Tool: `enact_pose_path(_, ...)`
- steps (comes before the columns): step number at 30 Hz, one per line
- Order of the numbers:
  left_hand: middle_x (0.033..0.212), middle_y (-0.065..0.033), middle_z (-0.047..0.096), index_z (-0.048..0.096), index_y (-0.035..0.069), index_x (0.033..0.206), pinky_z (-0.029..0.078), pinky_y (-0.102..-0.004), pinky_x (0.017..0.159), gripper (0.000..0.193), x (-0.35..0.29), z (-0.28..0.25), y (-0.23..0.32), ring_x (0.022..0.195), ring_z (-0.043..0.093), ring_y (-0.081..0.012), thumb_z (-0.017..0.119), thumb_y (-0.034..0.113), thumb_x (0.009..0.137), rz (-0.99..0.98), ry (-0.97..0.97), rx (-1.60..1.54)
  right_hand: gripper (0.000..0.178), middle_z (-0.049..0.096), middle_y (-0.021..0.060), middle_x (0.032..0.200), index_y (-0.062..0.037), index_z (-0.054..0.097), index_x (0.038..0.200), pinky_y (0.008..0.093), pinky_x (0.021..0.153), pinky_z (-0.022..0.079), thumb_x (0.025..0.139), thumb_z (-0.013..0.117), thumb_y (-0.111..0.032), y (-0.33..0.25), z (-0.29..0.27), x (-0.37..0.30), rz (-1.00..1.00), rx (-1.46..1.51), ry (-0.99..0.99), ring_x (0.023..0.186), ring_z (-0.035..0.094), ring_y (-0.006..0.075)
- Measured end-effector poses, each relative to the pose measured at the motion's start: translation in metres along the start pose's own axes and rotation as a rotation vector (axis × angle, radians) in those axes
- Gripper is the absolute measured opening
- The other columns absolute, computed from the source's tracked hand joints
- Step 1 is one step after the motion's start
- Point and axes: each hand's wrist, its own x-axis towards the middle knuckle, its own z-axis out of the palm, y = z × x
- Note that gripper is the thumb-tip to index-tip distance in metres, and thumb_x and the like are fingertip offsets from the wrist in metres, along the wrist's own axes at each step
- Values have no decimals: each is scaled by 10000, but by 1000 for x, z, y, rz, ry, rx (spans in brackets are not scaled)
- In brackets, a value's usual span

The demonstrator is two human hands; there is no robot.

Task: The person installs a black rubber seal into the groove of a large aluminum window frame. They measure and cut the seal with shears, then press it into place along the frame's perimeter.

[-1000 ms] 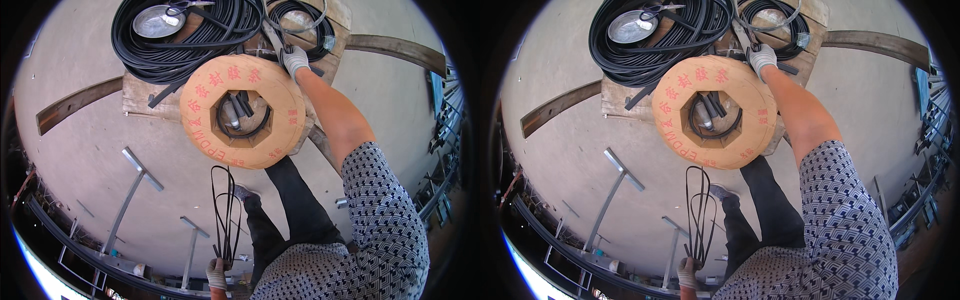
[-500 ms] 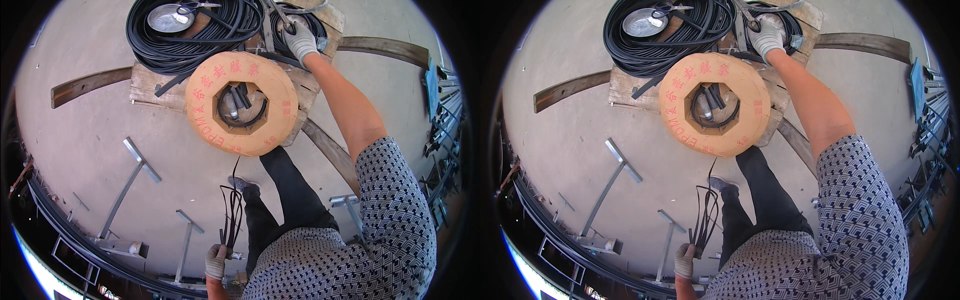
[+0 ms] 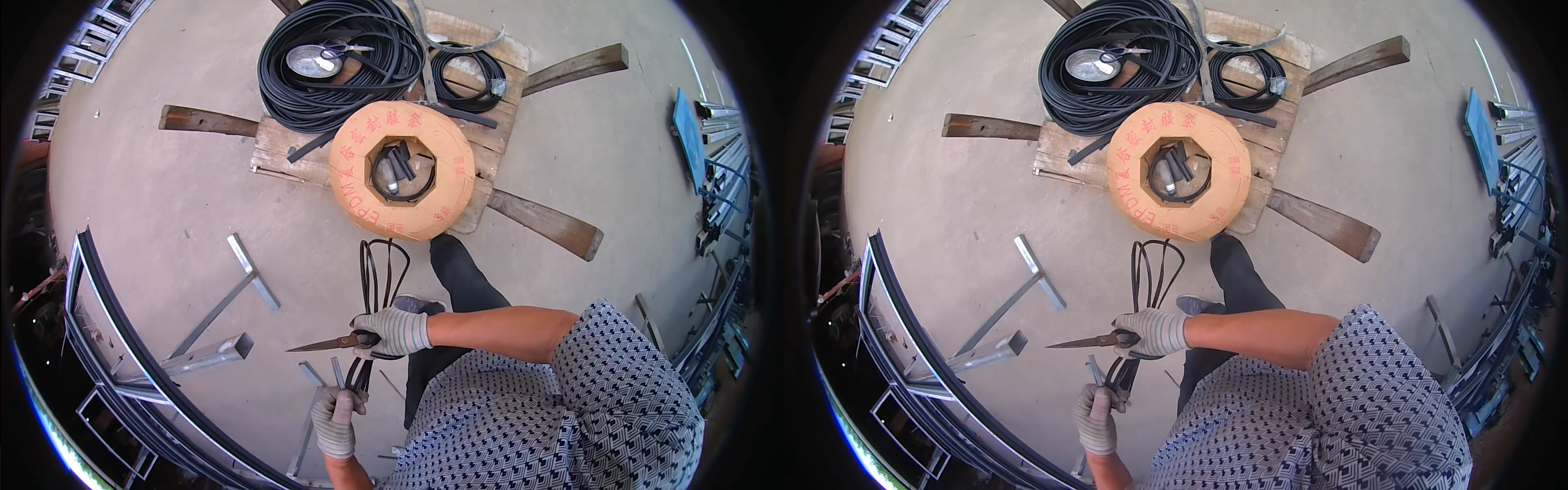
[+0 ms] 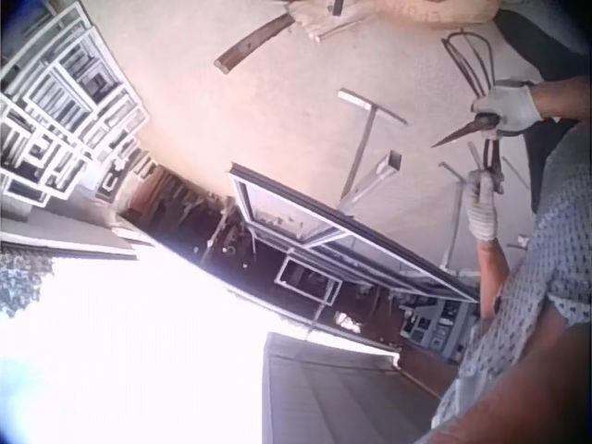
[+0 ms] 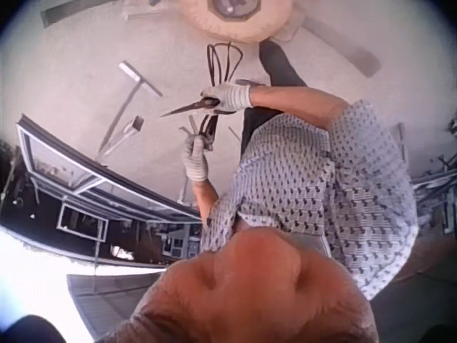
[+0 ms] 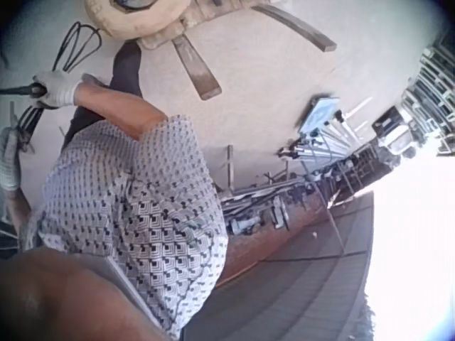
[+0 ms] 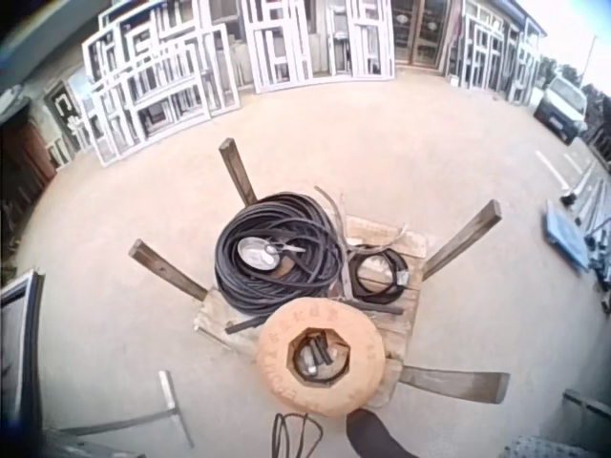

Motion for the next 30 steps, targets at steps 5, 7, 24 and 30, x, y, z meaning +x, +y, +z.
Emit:
enact_pose_path(5, 706, -87, 567, 504, 56, 801, 485, -316, 634, 356, -63, -32, -9, 583, 501, -134, 608, 353, 969, 158, 148, -102, 377, 684, 113, 816, -59, 627, 980, 407, 707, 531, 815, 769, -366, -45, 43, -30, -45, -76, -175, 789, 684, 320)
enact_pose_path(7, 700, -74, 551, 496, 63, 795, 485, -311, 637, 364, -87, -51, -19, 577, 489, -130, 612, 364, 965, 215, 205, -175, 392, 689, 133, 856, -68, 625, 997, 421, 719, 530, 798, 782, -366, -63, 58, -43, -41, -143, -220, 816, 684, 342)
enact_pose_path(24, 815, -93, 621, 646, 29, 904, 464, -406, 627, 233, -255, -205, -110, 721, 539, -220, 610, 257, 934, 771, 686, -1081, 233, 644, 203, 836, -18, 618, 962, 422, 735, 515, 804, 700, -168, -23, -39, -131, 67, -816, 695, 809, 651, 379)
enact_pose_path(30, 727, -76, 551, 565, 52, 812, 437, -364, 636, 223, -269, -223, -136, 589, 480, -219, 659, 240, 884, 806, 961, -1151, 352, 696, 198, 946, -30, 615, 1051, 423, 786, 535, 766, 746, -189, -90, -156, -153, 140, -874, 1090, 901, 671, 377)
